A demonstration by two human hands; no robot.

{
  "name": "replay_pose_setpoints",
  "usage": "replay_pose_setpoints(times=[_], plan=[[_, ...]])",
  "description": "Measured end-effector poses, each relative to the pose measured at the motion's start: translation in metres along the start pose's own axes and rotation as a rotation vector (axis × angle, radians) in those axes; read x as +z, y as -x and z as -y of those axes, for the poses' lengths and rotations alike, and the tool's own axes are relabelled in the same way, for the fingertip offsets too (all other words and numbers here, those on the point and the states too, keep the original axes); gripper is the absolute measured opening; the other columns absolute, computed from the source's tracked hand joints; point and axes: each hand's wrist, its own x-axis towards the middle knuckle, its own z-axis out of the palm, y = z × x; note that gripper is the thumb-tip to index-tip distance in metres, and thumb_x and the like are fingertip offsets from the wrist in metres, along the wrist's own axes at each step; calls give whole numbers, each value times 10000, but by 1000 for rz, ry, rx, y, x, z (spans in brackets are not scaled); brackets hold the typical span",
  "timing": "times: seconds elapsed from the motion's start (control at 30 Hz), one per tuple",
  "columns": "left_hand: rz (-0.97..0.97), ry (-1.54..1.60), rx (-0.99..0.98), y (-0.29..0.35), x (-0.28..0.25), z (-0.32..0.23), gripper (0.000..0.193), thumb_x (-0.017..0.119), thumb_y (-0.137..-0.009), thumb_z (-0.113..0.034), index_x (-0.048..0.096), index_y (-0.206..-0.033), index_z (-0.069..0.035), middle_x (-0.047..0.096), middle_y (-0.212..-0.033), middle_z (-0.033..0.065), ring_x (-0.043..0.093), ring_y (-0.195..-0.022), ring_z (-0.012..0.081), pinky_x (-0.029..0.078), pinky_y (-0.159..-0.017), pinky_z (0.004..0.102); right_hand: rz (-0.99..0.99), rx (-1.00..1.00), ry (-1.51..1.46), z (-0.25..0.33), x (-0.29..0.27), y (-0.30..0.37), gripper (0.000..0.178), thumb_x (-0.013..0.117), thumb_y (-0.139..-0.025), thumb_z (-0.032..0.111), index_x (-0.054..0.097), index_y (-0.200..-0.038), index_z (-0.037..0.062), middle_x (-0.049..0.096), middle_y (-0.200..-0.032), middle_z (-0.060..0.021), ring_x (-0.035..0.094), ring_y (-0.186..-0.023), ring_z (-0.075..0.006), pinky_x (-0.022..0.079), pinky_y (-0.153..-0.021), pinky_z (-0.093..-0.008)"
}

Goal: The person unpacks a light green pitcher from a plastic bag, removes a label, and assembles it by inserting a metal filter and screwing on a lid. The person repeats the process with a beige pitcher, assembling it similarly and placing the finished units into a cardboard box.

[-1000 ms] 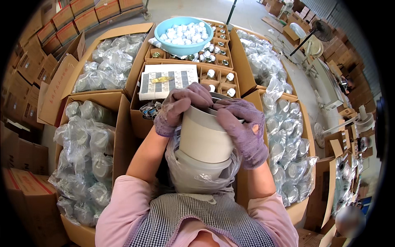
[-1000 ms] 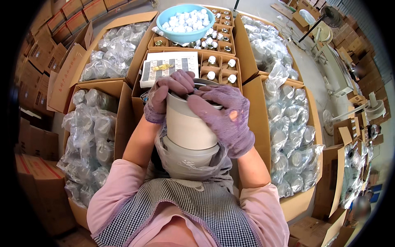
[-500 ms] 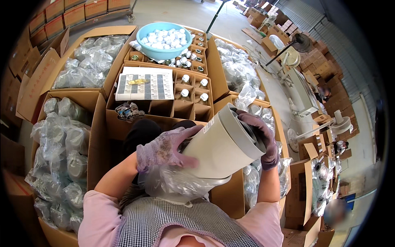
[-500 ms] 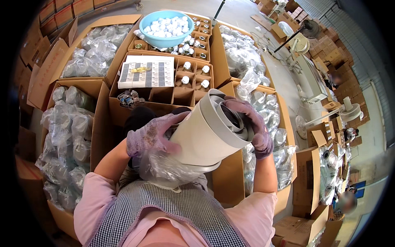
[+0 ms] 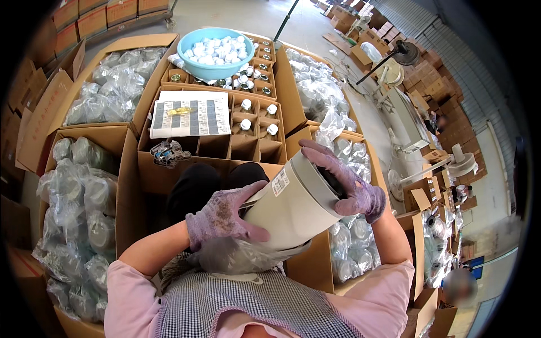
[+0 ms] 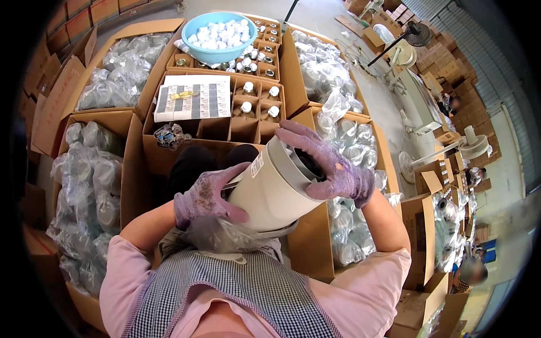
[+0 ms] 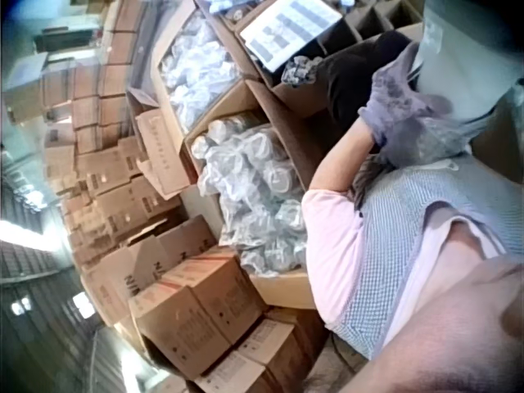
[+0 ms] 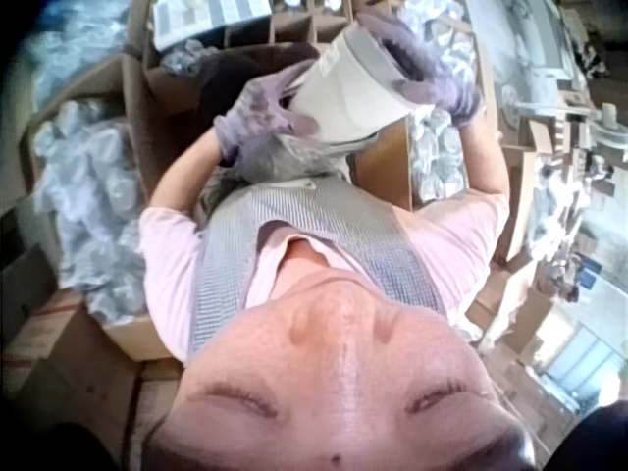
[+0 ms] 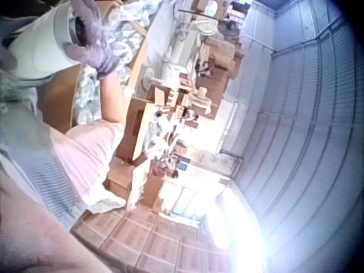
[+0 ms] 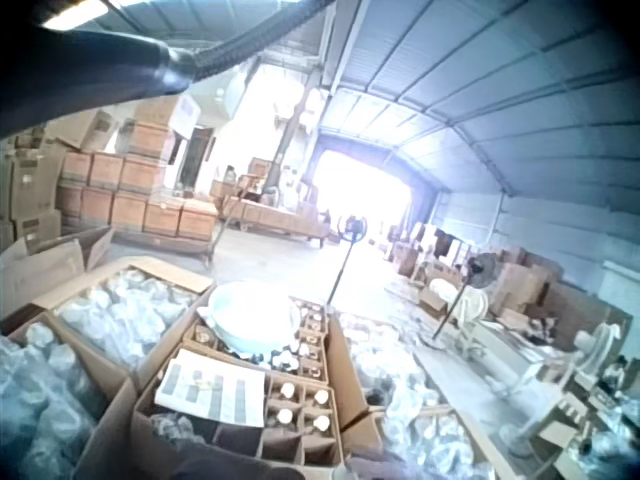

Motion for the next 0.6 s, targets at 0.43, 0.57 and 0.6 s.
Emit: replay_pose_setpoints(times=[0.43,0.57,0.6], plan=[[-57,569,-201,-36,-13,70,515,575,-996,-405,605,-1299,10,695,-1060,39,620,-949,102,518,-863,277,-97,145,-109,12,-11,-35,831,572,-931,599,359,-1540,75,368,-1551,-207,343,-1443,-332,272,-1172,-419],[-196,321,-140,-52,-21,82,554,422,-1058,-482,670,-1202,-9,661,-778,33,610,-749,160,499,-690,348,-222,286,-68,-4,9,-62,662,592,-973,437,434,-1487,51,524,-1442,-148,498,-1324,-242,369,-1123,-338],[-229,382,-25,-60,-33,84,620,378,-1046,-531,625,-1256,-3,628,-969,78,582,-922,198,458,-826,367,-244,283,-215,-11,10,-70,644,579,-978,441,455,-1471,45,551,-1411,-149,514,-1309,-244,375,-1120,-339]])
